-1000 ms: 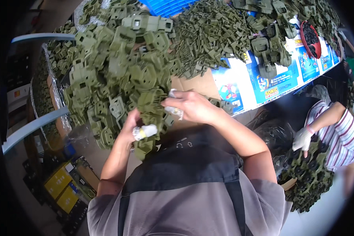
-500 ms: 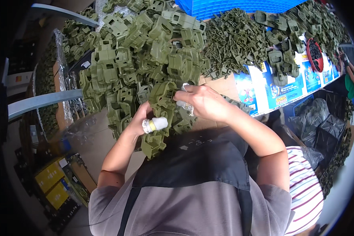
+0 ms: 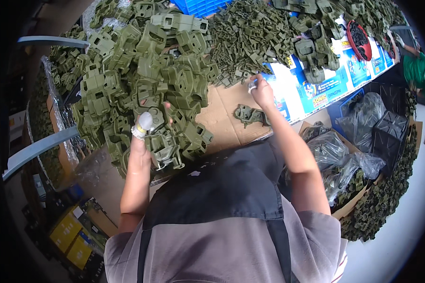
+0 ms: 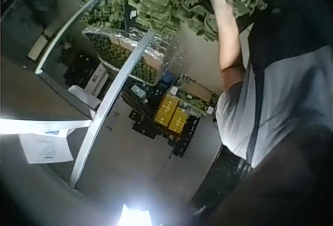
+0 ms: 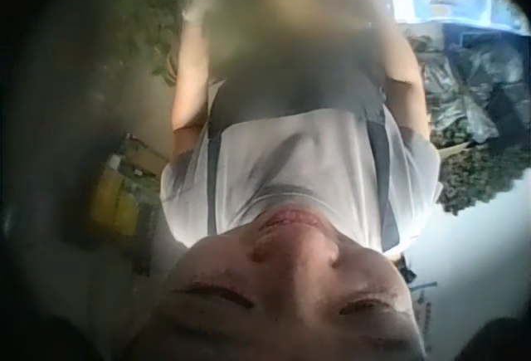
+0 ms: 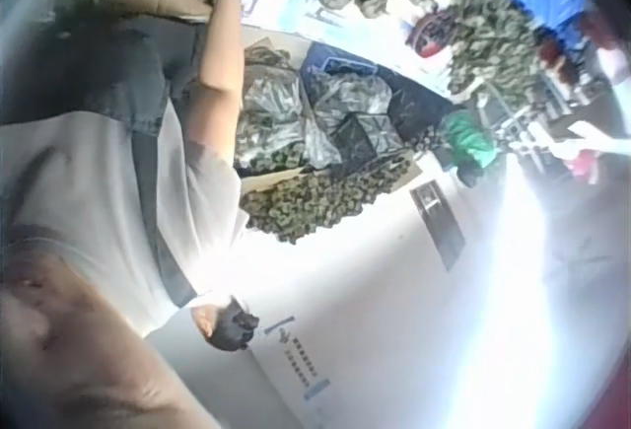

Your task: The person repeatedly picks up green plastic components from a large pile on a table, aligns them by hand, and snaps them together. The assembled units are placed into a blue crate. A coworker performs a similar task at the same table.

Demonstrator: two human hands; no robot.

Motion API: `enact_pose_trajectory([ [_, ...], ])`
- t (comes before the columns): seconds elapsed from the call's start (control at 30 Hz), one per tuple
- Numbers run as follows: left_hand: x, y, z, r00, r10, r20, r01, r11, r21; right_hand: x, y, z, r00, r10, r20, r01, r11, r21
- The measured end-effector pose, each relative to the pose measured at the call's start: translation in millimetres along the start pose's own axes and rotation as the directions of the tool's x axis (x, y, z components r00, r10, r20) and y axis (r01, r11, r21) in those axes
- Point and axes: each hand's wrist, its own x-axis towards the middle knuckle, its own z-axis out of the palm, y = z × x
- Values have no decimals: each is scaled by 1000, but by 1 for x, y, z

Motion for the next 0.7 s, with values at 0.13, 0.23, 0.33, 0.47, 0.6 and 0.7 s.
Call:
enact_pose_trajectory([
  [0.13, -12, -23, 22, 996, 38, -82, -43, 998, -56, -5, -35, 38, 940, -107, -325, 128, 991, 44],
  [0.23, -25, -38, 25, 998, -40, -56, 31, 988, -153, -4, -47, 47, 875, -398, -274, 348, 913, -213],
  [0.33, -23, -55, 16, 990, -103, 91, 124, 957, -264, 17, -32, 44, 952, -273, -141, 224, 931, -287],
  [0.47, -34, -51, 29, 987, -159, 12, 158, 964, -214, -34, -67, -44, 958, -243, 151, 222, 964, 145],
  [0.6, -41, -55, 42, 958, -282, -44, 272, 950, -155, -147, -129, -125, 648, -644, 406, 500, 762, 410],
  [0.7, -43, -61, 50, 928, -371, 26, 368, 906, -210, -172, -147, -128, 474, -644, 601, 600, 735, 314],
])
